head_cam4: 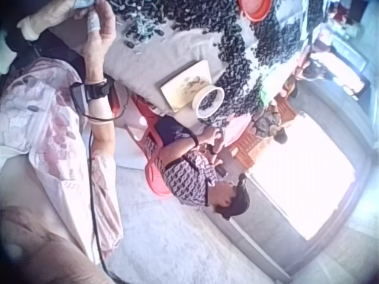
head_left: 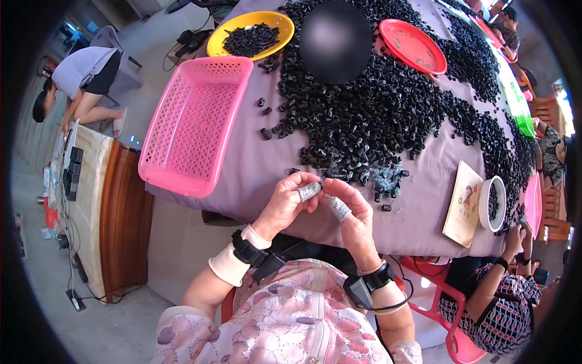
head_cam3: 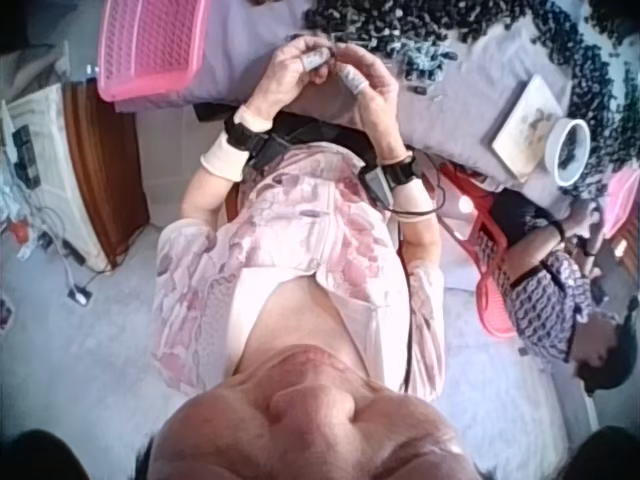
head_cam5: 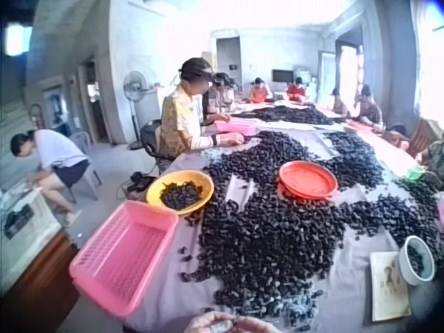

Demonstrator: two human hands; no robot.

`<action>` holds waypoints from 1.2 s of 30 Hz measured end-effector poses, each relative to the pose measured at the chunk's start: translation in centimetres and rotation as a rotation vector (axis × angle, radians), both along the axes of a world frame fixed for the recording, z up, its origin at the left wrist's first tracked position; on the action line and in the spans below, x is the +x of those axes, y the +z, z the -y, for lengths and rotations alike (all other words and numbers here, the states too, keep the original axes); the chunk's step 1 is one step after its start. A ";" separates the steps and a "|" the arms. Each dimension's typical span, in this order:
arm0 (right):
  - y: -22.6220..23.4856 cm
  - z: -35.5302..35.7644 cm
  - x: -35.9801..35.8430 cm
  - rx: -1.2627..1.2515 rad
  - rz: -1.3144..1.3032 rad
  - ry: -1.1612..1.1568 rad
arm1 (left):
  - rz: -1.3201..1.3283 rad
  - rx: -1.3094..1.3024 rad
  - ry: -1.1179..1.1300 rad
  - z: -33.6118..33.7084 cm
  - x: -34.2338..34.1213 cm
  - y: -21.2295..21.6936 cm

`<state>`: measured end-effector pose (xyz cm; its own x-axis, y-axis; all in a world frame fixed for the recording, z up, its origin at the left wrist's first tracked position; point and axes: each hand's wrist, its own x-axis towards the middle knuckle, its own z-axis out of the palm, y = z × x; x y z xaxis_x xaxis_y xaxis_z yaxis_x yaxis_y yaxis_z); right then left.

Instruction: Manually assembling small black plastic shoe components from a large pile on a table.

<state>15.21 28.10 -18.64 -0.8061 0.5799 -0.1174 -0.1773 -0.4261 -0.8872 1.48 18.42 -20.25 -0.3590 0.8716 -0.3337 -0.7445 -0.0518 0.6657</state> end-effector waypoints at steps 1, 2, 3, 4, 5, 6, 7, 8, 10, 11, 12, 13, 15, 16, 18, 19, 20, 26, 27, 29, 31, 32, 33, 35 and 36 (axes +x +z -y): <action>0.0 -0.1 -0.1 -0.005 -0.013 -0.008 | -0.010 0.008 0.000 0.2 0.0 -0.1; 0.2 -0.2 -0.2 -0.004 -0.012 -0.010 | -0.021 0.016 0.001 0.3 0.0 -0.2; 0.4 -0.3 -0.3 -0.055 0.002 -0.021 | -0.018 0.015 -0.002 0.4 0.1 -0.1; 0.5 -0.3 -0.3 -0.106 0.016 -0.031 | -0.018 0.037 -0.016 0.5 0.3 0.1; 0.4 -0.2 -0.3 -0.106 0.018 -0.033 | -0.017 0.059 -0.030 0.5 0.4 0.3; 0.3 -0.1 -0.3 -0.114 0.011 -0.040 | -0.016 0.059 -0.029 0.5 0.6 0.5; 0.3 -0.1 -0.3 -0.121 0.003 -0.046 | -0.040 0.048 -0.045 0.5 0.7 0.8; 0.2 -0.1 -0.3 -0.120 0.005 -0.045 | -0.064 0.037 -0.061 0.5 0.8 1.0; 0.2 -0.1 -0.3 -0.036 0.008 -0.060 | -0.081 0.010 -0.082 0.4 1.1 1.6; 0.4 -0.1 -0.3 -0.035 0.009 -0.059 | -0.098 -0.018 -0.105 0.4 1.3 1.8; 0.7 -0.1 -0.3 0.030 0.024 -0.063 | -0.098 -0.017 -0.104 0.5 1.2 1.6; 0.8 -0.1 -0.3 0.095 0.039 -0.067 | -0.131 -0.021 -0.119 0.5 1.2 1.4; 0.7 -0.1 -0.2 0.167 0.050 -0.084 | -0.162 -0.026 -0.136 0.6 1.2 1.3; 0.6 -0.1 -0.1 0.238 0.062 -0.102 | -0.160 -0.024 -0.136 0.6 1.3 1.4; 0.0 -0.1 0.0 0.328 0.091 -0.122 | -0.156 -0.023 -0.137 0.6 1.4 1.3; -0.1 -0.1 0.1 0.419 0.117 -0.140 | -0.145 0.004 -0.132 0.6 1.5 1.2; 0.0 0.0 0.2 0.418 0.118 -0.140 | -0.134 0.031 -0.126 0.6 1.6 1.2; 0.4 0.3 0.4 0.639 0.264 -0.170 | -0.199 -0.004 -0.114 0.5 1.6 0.9; 0.7 0.3 0.5 0.716 0.287 -0.161 | -0.198 -0.004 -0.116 0.6 1.6 0.9; 1.2 0.2 0.6 0.793 0.313 -0.154 | -0.287 -0.066 -0.116 0.6 1.6 1.0; 1.5 -0.1 0.7 1.023 0.318 -0.107 | -0.311 -0.088 -0.123 0.6 1.5 0.9; 1.8 -0.3 0.6 1.022 0.319 -0.107 | -0.335 -0.110 -0.129 0.6 1.5 0.9; 2.1 -0.6 0.6 1.240 0.307 -0.073 | -0.335 -0.112 -0.129 0.6 1.5 0.9; 2.0 -0.4 0.6 1.456 0.291 -0.036 | -0.294 -0.131 -0.119 0.4 1.7 0.9; 1.7 -0.3 0.6 1.188 0.313 -0.077 | -0.294 -0.128 -0.122 0.2 1.9 1.2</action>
<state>15.83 28.36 -16.97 -0.7972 0.5032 0.3334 0.1239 0.6770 -0.7255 3.36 18.24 -19.03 -0.3513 0.8718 -0.3413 -0.5155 0.1241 0.8479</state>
